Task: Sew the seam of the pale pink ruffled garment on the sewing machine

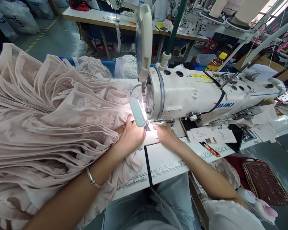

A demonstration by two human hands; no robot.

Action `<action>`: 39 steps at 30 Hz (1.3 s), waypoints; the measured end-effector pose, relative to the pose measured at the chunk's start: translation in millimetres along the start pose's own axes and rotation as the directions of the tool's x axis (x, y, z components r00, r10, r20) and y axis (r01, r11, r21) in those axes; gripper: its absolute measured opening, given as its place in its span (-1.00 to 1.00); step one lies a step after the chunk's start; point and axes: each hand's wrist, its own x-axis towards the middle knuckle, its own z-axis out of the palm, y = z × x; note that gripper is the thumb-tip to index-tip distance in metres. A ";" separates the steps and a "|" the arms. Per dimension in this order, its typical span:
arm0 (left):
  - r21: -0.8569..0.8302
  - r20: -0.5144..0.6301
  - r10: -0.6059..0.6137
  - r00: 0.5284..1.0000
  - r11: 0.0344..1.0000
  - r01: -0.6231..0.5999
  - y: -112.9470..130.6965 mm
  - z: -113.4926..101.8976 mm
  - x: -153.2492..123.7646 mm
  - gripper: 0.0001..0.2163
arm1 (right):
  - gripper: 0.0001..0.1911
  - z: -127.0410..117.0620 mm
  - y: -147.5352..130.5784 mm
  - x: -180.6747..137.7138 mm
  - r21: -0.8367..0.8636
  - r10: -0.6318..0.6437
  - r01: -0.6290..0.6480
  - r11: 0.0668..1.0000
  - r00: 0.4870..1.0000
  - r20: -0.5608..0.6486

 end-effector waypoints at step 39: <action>-0.054 0.093 -0.106 0.990 0.992 0.111 2.6 -4.5 2.7 -0.87 | -0.51 10.8 0.0 -6.3 -0.167 -0.115 0.096 0.981 0.987 -0.110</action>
